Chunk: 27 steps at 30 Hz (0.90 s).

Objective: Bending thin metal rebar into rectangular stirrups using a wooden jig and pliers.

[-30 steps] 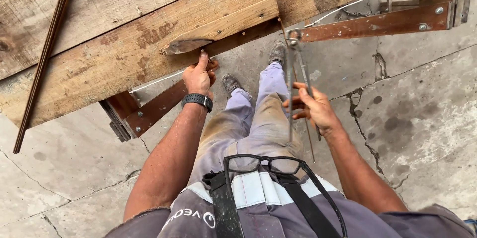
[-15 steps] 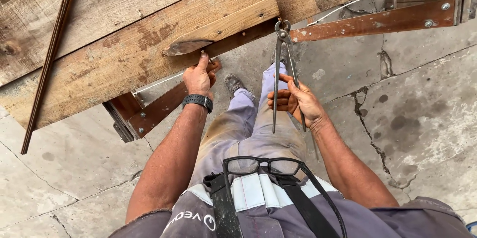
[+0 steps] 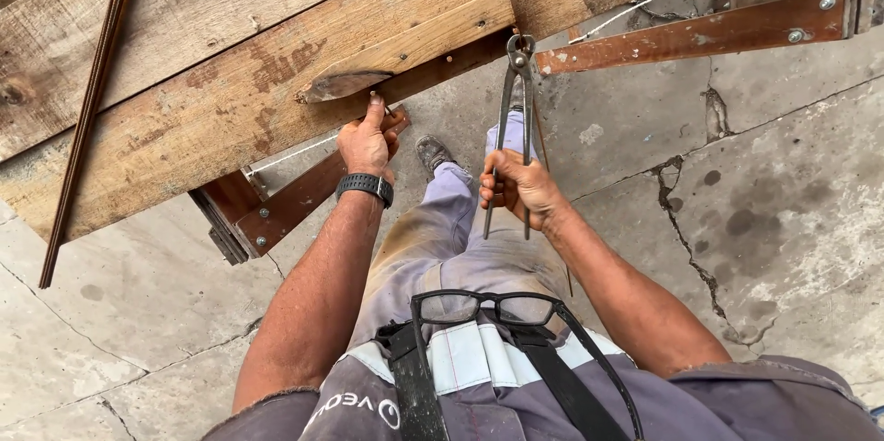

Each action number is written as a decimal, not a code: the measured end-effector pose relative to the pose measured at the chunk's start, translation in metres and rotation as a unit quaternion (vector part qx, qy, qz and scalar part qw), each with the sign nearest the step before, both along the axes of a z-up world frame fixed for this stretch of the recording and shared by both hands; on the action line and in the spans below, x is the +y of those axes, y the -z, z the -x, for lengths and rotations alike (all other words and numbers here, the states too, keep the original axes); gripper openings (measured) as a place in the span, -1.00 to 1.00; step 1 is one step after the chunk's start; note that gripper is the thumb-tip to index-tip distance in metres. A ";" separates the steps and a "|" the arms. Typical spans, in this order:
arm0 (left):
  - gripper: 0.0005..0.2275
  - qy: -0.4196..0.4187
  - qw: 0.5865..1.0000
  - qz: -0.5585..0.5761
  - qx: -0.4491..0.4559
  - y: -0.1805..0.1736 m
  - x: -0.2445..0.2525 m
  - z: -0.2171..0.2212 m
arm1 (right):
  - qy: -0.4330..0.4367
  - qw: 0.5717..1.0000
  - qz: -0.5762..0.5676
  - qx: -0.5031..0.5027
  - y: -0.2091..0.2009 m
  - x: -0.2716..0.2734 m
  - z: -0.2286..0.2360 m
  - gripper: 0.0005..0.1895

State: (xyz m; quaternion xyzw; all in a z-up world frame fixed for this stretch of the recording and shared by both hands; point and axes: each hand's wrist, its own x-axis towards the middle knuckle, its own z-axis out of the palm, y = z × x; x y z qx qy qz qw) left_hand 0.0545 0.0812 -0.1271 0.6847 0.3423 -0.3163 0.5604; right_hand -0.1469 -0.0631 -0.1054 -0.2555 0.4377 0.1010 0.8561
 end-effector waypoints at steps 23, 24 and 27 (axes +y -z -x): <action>-0.68 0.006 1.000 -0.003 -0.002 -0.002 0.002 0.000 | 0.023 0.998 0.037 -0.035 -0.061 -0.002 -0.009 -0.70; -0.69 0.008 1.000 -0.001 0.002 -0.007 0.001 -0.002 | 0.015 0.997 0.055 -0.056 -0.079 -0.006 -0.008 -0.59; -0.69 -0.004 1.000 0.019 -0.004 -0.009 0.001 -0.002 | -0.031 0.971 0.235 0.000 -0.090 -0.028 0.016 -0.73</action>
